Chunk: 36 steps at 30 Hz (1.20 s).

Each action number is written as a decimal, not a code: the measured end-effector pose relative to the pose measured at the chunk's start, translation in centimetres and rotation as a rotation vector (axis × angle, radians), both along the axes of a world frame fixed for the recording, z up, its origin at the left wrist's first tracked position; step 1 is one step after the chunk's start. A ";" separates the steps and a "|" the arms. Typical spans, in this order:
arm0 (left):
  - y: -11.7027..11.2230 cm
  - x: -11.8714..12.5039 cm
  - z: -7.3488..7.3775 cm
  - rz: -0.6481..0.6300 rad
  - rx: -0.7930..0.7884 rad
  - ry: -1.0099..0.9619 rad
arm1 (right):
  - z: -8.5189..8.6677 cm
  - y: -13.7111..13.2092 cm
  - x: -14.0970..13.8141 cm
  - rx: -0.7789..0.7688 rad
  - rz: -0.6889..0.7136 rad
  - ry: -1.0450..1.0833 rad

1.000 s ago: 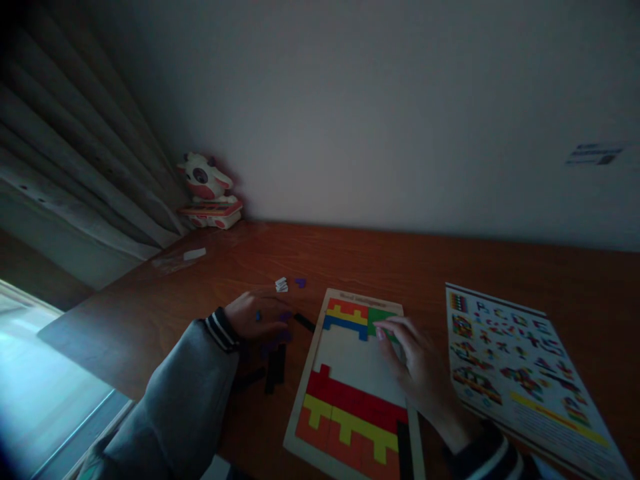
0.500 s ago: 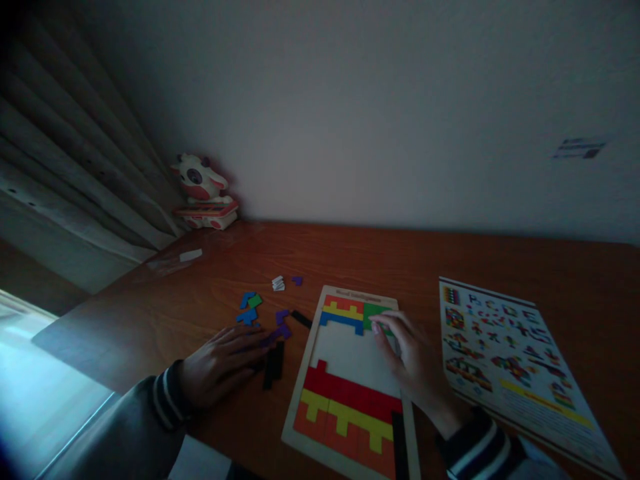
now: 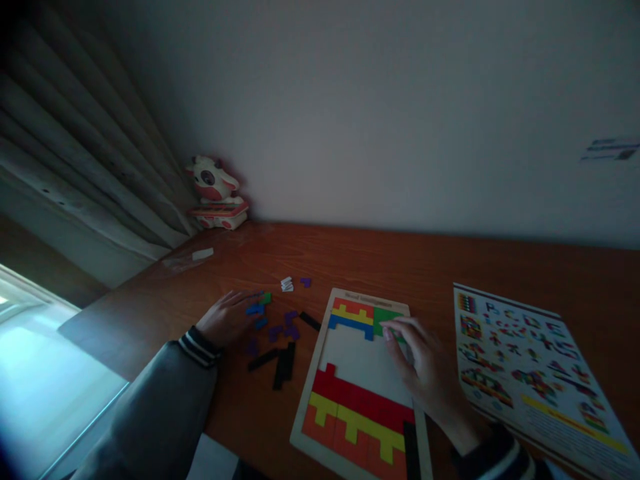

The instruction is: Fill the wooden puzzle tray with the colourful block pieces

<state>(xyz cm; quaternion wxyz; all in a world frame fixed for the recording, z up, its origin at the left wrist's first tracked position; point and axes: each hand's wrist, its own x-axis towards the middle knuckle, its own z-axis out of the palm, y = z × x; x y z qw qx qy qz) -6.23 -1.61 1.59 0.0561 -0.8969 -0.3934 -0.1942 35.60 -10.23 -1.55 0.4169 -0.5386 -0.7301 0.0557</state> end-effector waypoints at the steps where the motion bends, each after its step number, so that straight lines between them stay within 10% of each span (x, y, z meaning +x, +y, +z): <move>1: 0.0 -0.6 -0.3 0.000 -0.005 -0.002 | -0.1 0.0 0.0 0.002 0.001 0.000; 24: -1.2 -0.3 -1.6 -0.019 0.004 -0.072 | 0.3 0.4 0.0 -0.029 -0.073 0.163; 36: -0.3 -0.2 -1.1 0.163 -0.370 -0.429 | 0.3 0.7 0.3 -0.075 -0.149 0.329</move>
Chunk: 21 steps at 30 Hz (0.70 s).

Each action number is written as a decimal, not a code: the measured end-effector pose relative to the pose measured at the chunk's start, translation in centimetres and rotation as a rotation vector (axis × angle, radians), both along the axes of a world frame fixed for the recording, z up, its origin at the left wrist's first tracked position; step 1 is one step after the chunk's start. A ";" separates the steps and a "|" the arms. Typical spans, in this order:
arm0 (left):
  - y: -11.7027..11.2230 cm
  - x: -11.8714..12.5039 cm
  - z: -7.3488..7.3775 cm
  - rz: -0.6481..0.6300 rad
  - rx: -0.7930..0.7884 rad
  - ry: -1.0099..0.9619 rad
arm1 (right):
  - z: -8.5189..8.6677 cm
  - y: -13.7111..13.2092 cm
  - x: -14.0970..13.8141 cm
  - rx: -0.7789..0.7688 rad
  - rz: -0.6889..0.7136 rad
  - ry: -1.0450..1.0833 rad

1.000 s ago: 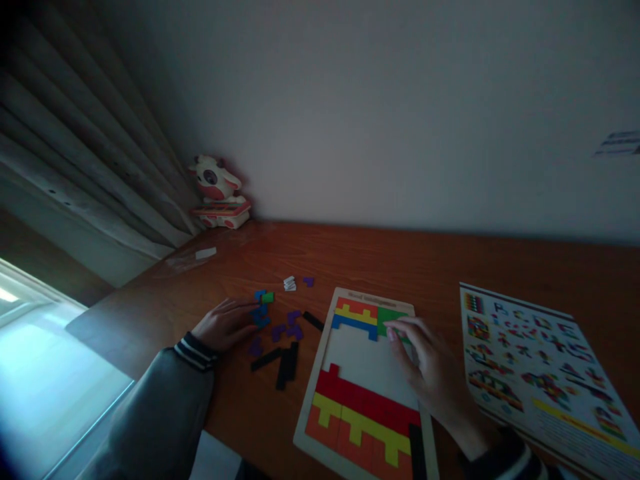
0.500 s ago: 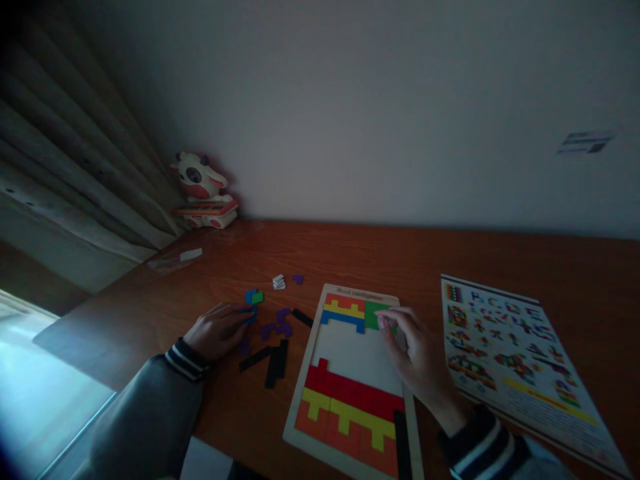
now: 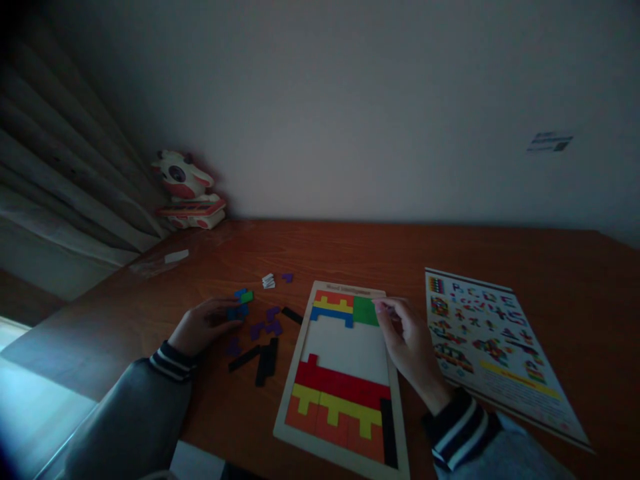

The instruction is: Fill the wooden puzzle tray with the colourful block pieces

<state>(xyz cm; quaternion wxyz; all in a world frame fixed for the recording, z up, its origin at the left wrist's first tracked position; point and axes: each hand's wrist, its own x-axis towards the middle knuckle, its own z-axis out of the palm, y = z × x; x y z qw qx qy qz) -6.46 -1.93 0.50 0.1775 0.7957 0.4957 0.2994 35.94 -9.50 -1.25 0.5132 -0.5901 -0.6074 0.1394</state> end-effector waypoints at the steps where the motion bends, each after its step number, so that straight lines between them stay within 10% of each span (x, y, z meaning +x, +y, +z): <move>1: 0.0 0.1 0.0 0.013 -0.034 -0.038 | 0.0 0.0 0.0 0.000 -0.002 0.006; 10: -0.6 2.9 2.1 -0.061 -0.091 -0.050 | -0.1 -0.1 -0.2 0.000 0.069 -0.073; 21: -1.1 15.6 3.3 -0.474 -0.213 -0.302 | 1.0 -1.4 -2.3 -0.018 0.402 -0.269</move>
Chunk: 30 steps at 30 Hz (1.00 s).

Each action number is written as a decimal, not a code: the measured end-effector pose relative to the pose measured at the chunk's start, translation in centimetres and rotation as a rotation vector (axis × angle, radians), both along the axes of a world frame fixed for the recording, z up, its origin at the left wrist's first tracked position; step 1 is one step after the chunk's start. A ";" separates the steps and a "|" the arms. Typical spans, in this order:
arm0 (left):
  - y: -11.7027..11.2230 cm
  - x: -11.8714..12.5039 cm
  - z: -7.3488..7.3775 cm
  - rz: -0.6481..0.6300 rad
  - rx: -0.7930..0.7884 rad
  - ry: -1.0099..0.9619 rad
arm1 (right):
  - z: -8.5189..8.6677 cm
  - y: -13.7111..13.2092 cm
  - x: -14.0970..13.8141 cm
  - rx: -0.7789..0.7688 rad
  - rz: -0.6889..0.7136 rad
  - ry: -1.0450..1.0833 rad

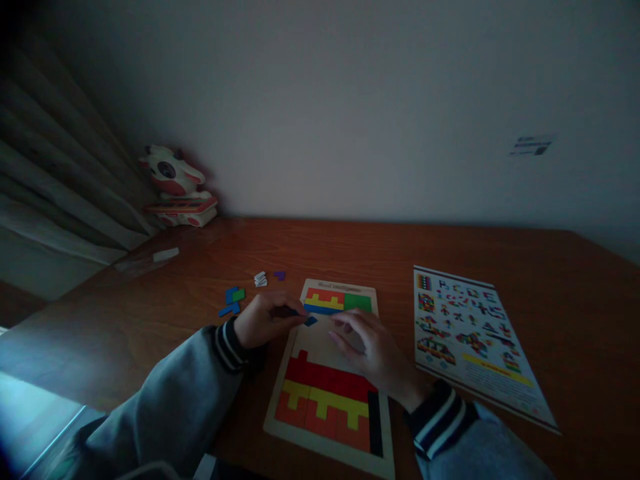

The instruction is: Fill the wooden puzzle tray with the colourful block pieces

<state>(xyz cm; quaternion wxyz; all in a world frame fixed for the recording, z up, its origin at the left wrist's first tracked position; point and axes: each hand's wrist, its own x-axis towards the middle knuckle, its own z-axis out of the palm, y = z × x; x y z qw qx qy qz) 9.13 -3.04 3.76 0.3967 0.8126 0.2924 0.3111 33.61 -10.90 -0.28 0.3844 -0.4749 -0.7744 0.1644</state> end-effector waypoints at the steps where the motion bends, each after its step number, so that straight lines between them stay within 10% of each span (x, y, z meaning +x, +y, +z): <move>1: -0.1 0.7 -0.2 -0.012 -0.004 -0.031 | 0.2 -0.1 -0.4 -0.015 0.007 0.022; 20: -1.4 1.4 -3.6 0.082 -0.232 -0.183 | 0.0 0.5 3.4 -0.128 -0.346 0.356; 30: -1.2 1.3 -3.5 0.097 -0.237 -0.172 | 0.9 -1.2 4.8 0.161 -0.142 -0.199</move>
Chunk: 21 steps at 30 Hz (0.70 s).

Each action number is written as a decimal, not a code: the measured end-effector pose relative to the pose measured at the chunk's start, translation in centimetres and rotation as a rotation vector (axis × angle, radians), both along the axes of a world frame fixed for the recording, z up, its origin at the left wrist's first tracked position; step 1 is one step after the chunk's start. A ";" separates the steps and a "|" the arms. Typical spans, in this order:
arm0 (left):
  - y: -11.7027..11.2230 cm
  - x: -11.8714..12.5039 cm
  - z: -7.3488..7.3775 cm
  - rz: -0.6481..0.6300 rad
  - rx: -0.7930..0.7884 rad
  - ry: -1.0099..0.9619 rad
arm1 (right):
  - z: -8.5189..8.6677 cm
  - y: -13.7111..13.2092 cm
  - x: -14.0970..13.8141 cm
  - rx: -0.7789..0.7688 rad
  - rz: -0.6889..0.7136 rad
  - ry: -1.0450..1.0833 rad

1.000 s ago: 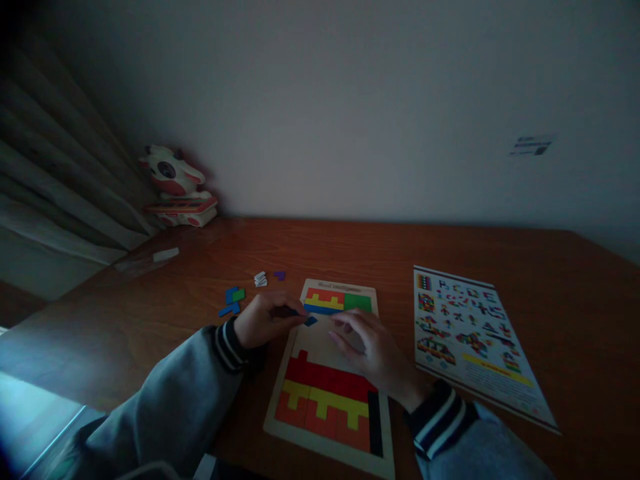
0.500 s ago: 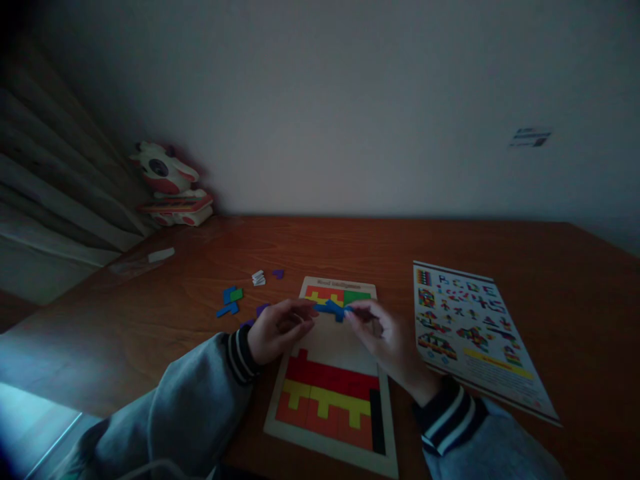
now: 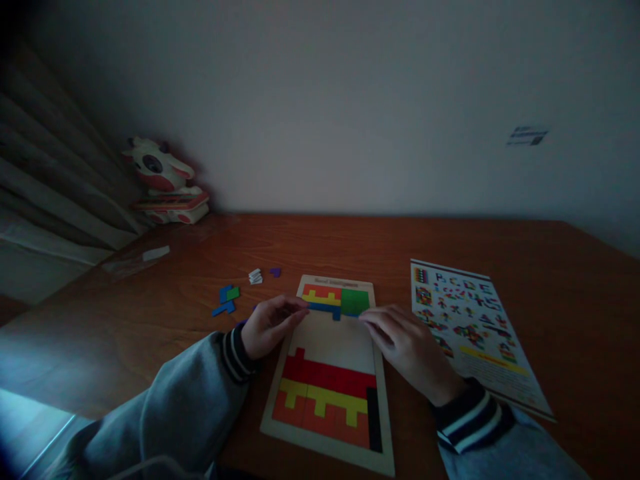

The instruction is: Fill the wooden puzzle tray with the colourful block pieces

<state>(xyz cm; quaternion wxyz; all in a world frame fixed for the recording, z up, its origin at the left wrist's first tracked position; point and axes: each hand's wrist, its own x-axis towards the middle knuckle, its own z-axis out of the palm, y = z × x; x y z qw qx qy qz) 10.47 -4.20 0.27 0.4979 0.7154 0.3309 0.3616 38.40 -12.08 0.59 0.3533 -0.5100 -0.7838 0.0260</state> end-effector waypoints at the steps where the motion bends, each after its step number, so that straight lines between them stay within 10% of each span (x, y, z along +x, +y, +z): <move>1: 0.0 0.0 0.0 -0.003 0.003 0.008 | 0.1 -0.2 0.0 0.005 0.035 -0.050; 21: -0.3 0.0 0.5 -0.023 0.061 0.067 | 0.0 -0.8 0.3 -0.021 0.083 -0.204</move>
